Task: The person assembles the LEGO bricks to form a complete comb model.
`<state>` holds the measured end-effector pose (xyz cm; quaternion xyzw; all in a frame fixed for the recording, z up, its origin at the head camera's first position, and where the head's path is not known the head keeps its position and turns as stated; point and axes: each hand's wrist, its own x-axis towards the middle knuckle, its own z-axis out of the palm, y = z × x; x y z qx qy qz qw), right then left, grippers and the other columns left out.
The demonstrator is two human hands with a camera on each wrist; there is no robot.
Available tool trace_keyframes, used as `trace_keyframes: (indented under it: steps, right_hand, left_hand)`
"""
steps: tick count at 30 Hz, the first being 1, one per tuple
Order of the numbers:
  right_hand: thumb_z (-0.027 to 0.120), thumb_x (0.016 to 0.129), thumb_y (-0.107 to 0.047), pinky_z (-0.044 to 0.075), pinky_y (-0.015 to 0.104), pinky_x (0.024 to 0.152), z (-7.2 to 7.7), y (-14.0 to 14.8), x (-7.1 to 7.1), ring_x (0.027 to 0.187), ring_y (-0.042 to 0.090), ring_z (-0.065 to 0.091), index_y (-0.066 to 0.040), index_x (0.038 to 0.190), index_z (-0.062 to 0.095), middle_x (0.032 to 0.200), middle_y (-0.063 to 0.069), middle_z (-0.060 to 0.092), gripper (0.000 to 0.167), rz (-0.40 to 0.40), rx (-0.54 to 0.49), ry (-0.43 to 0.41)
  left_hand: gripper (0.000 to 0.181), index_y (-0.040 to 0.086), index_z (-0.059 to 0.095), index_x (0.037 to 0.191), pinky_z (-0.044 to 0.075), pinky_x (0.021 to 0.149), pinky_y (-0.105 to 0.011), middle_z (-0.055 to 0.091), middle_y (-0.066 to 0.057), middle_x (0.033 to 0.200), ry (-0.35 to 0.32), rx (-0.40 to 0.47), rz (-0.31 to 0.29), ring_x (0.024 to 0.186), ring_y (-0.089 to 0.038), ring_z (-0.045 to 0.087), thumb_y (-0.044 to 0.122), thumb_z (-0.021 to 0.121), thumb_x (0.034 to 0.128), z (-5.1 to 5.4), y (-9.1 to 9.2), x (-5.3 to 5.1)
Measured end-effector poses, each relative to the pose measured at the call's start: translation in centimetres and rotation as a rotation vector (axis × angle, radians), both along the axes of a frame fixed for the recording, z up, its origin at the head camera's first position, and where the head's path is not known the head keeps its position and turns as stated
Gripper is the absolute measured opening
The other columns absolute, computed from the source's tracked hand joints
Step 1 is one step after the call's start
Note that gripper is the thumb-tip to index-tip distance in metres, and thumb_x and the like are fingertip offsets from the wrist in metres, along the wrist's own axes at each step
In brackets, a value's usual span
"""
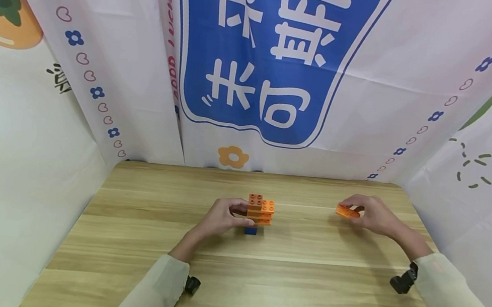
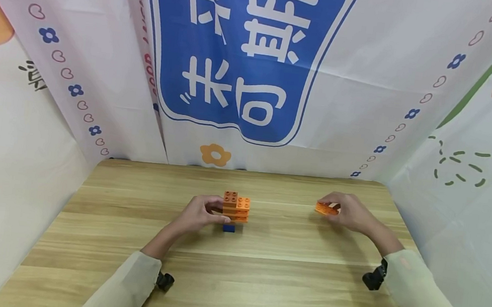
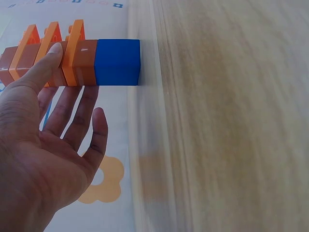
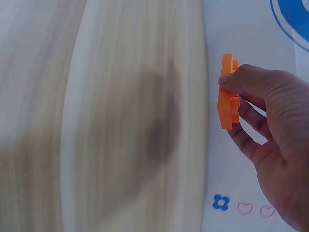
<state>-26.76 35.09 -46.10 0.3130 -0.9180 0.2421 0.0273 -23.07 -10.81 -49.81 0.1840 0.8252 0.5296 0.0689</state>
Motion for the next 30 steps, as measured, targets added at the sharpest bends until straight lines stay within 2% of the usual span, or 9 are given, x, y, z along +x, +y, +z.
trace_keyframes:
  steps: [7,14,20,30]
  right_hand:
    - [0.087,0.078,0.008,0.063,0.044,0.082,0.9,-1.8,0.4,0.100,0.026,0.073,-0.004,0.121,0.078,0.118,0.011,0.077,0.046,0.050,-0.011,0.037]
    - [0.090,0.076,0.006,0.063,0.045,0.076,1.6,-3.7,0.7,0.095,0.022,0.074,-0.004,0.119,0.079,0.116,0.010,0.077,0.046,0.135,-0.018,0.099]
    - [0.092,0.077,0.001,0.063,0.041,0.081,2.6,-5.1,1.0,0.098,0.019,0.073,-0.007,0.118,0.079,0.116,0.006,0.078,0.044,0.175,-0.023,0.099]
    - [0.090,0.077,0.003,0.063,0.039,0.077,3.7,-7.4,1.5,0.095,0.016,0.073,-0.007,0.119,0.079,0.116,0.005,0.078,0.044,0.270,-0.071,0.131]
  left_hand:
    - [0.040,0.010,0.077,0.122,0.061,0.084,-0.033,0.079,-0.002,0.110,0.001,0.000,0.002,0.099,-0.015,0.073,0.022,0.091,0.0865,-0.1,0.0,0.0]
    - [0.039,0.010,0.078,0.121,0.060,0.084,-0.033,0.079,-0.003,0.109,-0.001,0.007,0.004,0.098,-0.015,0.073,0.023,0.091,0.0866,-0.2,0.0,0.1]
    - [0.041,0.009,0.077,0.123,0.060,0.082,-0.031,0.079,-0.003,0.110,-0.004,0.002,0.004,0.098,-0.016,0.073,0.022,0.091,0.0867,-0.1,0.0,0.1]
    - [0.042,0.008,0.076,0.125,0.060,0.081,-0.030,0.078,-0.004,0.111,-0.004,0.001,0.000,0.099,-0.016,0.072,0.021,0.090,0.0872,0.0,0.0,0.0]
